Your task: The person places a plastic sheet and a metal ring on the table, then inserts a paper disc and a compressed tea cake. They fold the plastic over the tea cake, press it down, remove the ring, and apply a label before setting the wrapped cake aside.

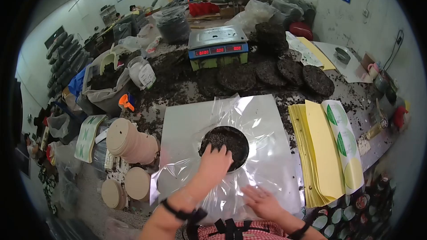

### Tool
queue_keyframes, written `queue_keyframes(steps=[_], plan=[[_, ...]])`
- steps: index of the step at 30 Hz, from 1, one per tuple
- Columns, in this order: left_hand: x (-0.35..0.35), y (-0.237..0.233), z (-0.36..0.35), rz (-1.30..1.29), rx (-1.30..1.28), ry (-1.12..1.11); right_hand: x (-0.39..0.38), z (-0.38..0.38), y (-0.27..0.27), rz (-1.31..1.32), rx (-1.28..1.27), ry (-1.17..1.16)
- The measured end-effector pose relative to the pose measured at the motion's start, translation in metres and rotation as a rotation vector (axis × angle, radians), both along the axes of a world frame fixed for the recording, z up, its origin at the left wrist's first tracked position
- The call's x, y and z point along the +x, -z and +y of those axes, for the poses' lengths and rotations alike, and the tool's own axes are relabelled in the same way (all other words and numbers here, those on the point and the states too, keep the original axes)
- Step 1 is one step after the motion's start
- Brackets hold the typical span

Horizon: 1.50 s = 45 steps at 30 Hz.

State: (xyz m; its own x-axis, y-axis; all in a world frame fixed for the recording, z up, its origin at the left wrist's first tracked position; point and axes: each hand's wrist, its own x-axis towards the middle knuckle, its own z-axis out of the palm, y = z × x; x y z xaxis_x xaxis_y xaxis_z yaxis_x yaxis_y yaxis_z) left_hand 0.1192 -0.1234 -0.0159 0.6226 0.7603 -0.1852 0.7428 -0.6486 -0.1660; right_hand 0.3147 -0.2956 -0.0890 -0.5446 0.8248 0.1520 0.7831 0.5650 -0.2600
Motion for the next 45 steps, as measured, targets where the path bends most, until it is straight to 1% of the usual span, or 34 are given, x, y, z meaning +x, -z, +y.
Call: queue_keyframes(steps=[1, 2, 3, 5, 7, 8, 10, 12, 14, 17, 18, 19, 20, 21, 22, 23, 24, 25, 26, 27, 28, 29, 30, 32, 33, 35, 36, 37, 38, 39, 41, 43, 44, 45], plan=[[-0.015, -0.04, -0.04, -0.565, 0.06, 0.015, -0.005, 0.014, 0.021, -0.065, 0.024, 0.012], [-0.033, -0.051, -0.089, -0.765, -0.135, 0.056, -0.015, 0.023, 0.037, -0.122, 0.046, 0.031], [-0.048, -0.043, -0.131, -1.032, -0.323, 0.277, -0.023, 0.037, 0.037, -0.178, 0.074, 0.071], [-0.049, -0.045, -0.163, -1.449, -1.095, 0.576, -0.039, 0.067, 0.034, -0.226, 0.095, 0.106], [-0.063, 0.029, -0.198, -1.312, -0.747, -0.24, -0.051, 0.092, 0.033, -0.131, 0.4, 0.223], [-0.071, 0.063, -0.199, -1.192, -0.548, -0.36, -0.059, 0.097, 0.027, -0.125, 0.399, 0.226], [-0.072, 0.08, -0.173, -1.163, -0.126, -0.398, -0.065, 0.109, 0.013, -0.009, 0.331, 0.265], [-0.053, 0.05, -0.119, -1.1, 0.161, -0.312, -0.06, 0.129, 0.017, 0.016, 0.209, 0.199], [-0.04, 0.041, -0.06, -0.857, 0.273, -0.152, -0.058, 0.141, 0.008, 0.1, 0.088, 0.145], [-0.039, 0.078, -0.007, -0.695, 0.054, -0.071, -0.045, 0.146, -0.007, 0.239, -0.091, 0.165], [-0.033, 0.079, 0.001, -0.699, 0.049, -0.052, -0.036, 0.145, 0.001, 0.452, 0.12, 0.013], [-0.03, 0.07, 0.005, -0.528, -0.045, -0.088, -0.034, 0.128, 0.004, 0.455, 0.122, 0.036], [-0.025, 0.062, 0.01, -0.366, -0.129, -0.133, -0.031, 0.108, 0.002, 0.644, 0.194, 0.384], [-0.018, 0.057, 0.015, -0.385, -0.128, -0.135, -0.025, 0.102, -0.007, 0.814, 0.267, 0.72], [-0.016, 0.054, 0.014, -0.523, 0.111, 0.017, -0.023, 0.111, -0.015, 0.666, 0.282, 0.927], [-0.013, 0.054, 0.015, -0.653, 0.35, 0.178, -0.017, 0.129, 0.002, 0.655, 0.278, 0.942], [-0.01, 0.063, 0.019, -0.655, 0.332, 0.187, -0.012, 0.153, 0.037, 0.717, 0.089, 0.901], [-0.008, 0.076, 0.026, -0.686, 0.2, 0.026, -0.008, 0.168, 0.055, 0.778, -0.1, 0.85], [-0.005, 0.075, 0.033, -0.711, 0.072, -0.143, -0.005, 0.177, 0.048, 0.773, -0.107, 0.855], [-0.001, 0.073, 0.046, -0.71, 0.07, -0.148, -0.002, 0.189, 0.038, 0.625, -0.267, 0.791], [0.008, 0.054, 0.063, -0.566, -0.097, -0.359, -0.005, 0.197, 0.031, 0.477, -0.422, 0.723], [0.013, 0.047, 0.071, -0.409, -0.269, -0.565, -0.01, 0.199, 0.031, 0.479, -0.436, 0.724], [0.017, 0.066, 0.078, -0.357, -0.234, -0.473, -0.011, 0.201, 0.029, 0.622, -0.33, 0.627], [0.031, 0.077, 0.076, -0.35, -0.238, -0.583, -0.021, 0.206, 0.004, 0.964, -0.171, 0.513], [0.034, 0.079, 0.072, -0.365, -0.232, -0.643, -0.038, 0.205, -0.033, 1.129, -0.217, 0.483], [0.015, 0.101, 0.05, -0.6, -0.268, -0.509, -0.055, 0.187, -0.021, 0.907, -0.262, 0.443], [-0.002, 0.082, 0.032, -0.767, -0.219, -0.355, -0.059, 0.182, -0.008, 0.908, -0.275, 0.45], [-0.024, 0.051, 0.01, -0.926, -0.167, -0.193, -0.064, 0.178, 0.007, 0.557, -0.157, 0.411], [-0.051, 0.04, -0.011, -0.946, -0.074, -0.227, -0.066, 0.179, 0.018, 0.204, -0.047, 0.362], [-0.071, 0.039, -0.022, -0.963, 0.016, -0.264, -0.067, 0.184, 0.015, 0.206, -0.068, 0.37], [-0.066, 0.043, 0.011, -1.393, -0.008, -0.671, -0.073, 0.186, -0.004, 0.093, -0.071, 0.359], [-0.055, 0.055, 0.068, -1.478, -0.295, -0.51, -0.066, 0.19, -0.003, 0.089, -0.094, 0.32], [-0.047, 0.052, 0.081, -1.476, -0.289, -0.503, -0.059, 0.192, -0.007, 0.183, -0.172, 0.258], [-0.035, 0.049, 0.087, -1.446, -0.49, -0.449, -0.049, 0.193, -0.01, 0.273, -0.255, 0.203]])
